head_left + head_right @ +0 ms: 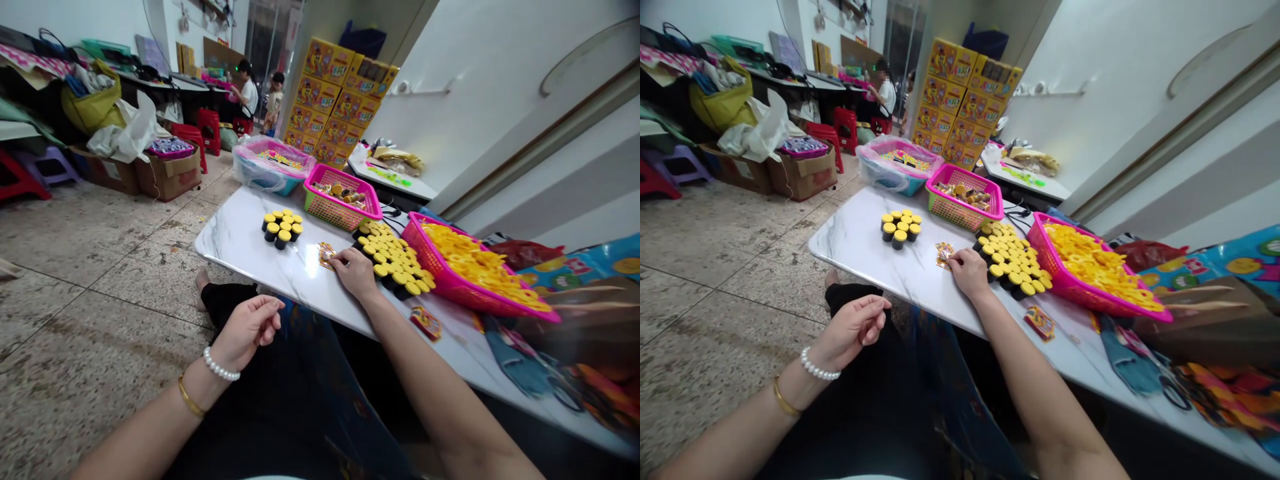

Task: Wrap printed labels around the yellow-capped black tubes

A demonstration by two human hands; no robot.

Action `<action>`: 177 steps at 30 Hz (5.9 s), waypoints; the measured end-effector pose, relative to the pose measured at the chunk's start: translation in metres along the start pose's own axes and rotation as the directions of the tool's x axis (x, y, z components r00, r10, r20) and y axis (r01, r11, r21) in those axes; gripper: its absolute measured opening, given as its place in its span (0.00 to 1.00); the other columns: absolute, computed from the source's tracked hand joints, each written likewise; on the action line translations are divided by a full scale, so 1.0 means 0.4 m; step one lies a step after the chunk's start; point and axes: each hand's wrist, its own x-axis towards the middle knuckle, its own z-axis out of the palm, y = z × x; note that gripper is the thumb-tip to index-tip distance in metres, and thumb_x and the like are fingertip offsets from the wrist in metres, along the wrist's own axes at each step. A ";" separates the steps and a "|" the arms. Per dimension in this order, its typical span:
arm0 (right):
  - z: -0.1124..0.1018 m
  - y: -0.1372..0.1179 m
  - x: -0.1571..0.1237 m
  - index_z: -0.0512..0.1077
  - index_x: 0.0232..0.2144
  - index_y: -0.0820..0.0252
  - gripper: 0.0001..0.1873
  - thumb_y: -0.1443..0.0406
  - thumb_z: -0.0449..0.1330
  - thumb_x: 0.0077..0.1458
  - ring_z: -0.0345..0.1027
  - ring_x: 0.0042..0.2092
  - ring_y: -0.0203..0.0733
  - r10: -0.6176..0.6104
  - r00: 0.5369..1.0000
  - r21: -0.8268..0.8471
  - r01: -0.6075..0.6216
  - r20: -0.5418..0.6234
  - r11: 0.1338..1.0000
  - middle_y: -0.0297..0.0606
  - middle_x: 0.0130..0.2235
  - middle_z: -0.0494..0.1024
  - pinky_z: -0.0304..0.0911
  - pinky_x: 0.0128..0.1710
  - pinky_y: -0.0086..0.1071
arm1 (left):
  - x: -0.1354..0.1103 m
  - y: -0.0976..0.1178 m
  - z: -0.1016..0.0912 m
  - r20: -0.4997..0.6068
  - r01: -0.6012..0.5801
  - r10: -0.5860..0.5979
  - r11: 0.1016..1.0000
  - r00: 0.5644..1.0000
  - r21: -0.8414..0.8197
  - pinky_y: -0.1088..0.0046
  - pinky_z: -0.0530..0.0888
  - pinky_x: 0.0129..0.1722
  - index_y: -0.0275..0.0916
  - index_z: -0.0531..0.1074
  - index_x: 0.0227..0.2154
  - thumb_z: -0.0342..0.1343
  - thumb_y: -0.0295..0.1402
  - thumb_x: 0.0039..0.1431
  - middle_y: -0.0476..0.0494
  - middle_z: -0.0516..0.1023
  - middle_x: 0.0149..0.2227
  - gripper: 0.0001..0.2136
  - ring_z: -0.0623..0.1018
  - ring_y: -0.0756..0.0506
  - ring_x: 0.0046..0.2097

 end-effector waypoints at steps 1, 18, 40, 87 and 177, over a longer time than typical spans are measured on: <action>-0.006 -0.013 -0.005 0.76 0.24 0.59 0.09 0.63 0.60 0.55 0.68 0.35 0.44 -0.017 1.000 0.008 0.017 -0.018 1.000 0.40 0.29 0.74 0.65 0.38 0.38 | -0.001 0.000 0.000 -0.007 -0.005 0.005 1.000 1.000 0.005 0.82 0.53 0.15 0.33 0.73 0.32 0.70 0.44 0.45 0.52 0.71 0.21 0.20 0.63 0.57 0.17; 0.035 -0.331 -0.321 0.71 0.52 0.55 0.23 0.52 0.62 0.58 0.73 0.35 0.40 0.169 0.908 0.774 -0.415 0.383 0.478 0.41 0.40 0.77 0.72 0.29 0.33 | -0.028 -0.032 -0.071 -0.169 -0.009 0.017 0.999 0.986 0.044 0.81 0.54 0.17 0.33 0.75 0.27 0.74 0.40 0.37 0.51 0.70 0.19 0.19 0.64 0.57 0.20; 0.094 -0.405 -0.410 0.68 0.23 0.59 0.27 0.44 0.53 0.62 0.58 0.19 0.32 0.308 0.859 0.688 -0.512 0.409 0.515 0.31 0.19 0.66 0.56 0.17 0.26 | -0.105 -0.064 -0.074 -0.300 -0.238 0.353 0.902 0.886 0.359 0.78 0.60 0.20 0.35 0.80 0.28 0.58 0.50 0.58 0.50 0.70 0.23 0.20 0.64 0.55 0.22; -0.018 -0.354 -0.143 0.76 0.38 0.57 0.15 0.57 0.66 0.49 0.74 0.34 0.41 0.074 0.869 0.761 -0.466 0.489 0.452 0.35 0.32 0.79 0.71 0.38 0.38 | -0.054 0.012 -0.162 -0.171 0.147 -0.204 0.944 0.964 -0.294 0.89 0.52 0.11 0.27 0.78 0.35 0.60 0.21 0.56 0.40 0.80 0.36 0.05 0.61 0.63 0.17; 0.034 -0.323 -0.328 0.78 0.30 0.60 0.19 0.57 0.76 0.38 0.79 0.30 0.42 0.309 0.732 0.739 -0.664 0.608 0.119 0.38 0.31 0.83 0.79 0.34 0.38 | 0.004 -0.025 -0.065 0.221 -0.375 0.303 0.774 0.927 0.510 0.72 0.72 0.41 0.35 0.76 0.41 0.64 0.37 0.56 0.43 0.79 0.38 0.13 0.76 0.48 0.39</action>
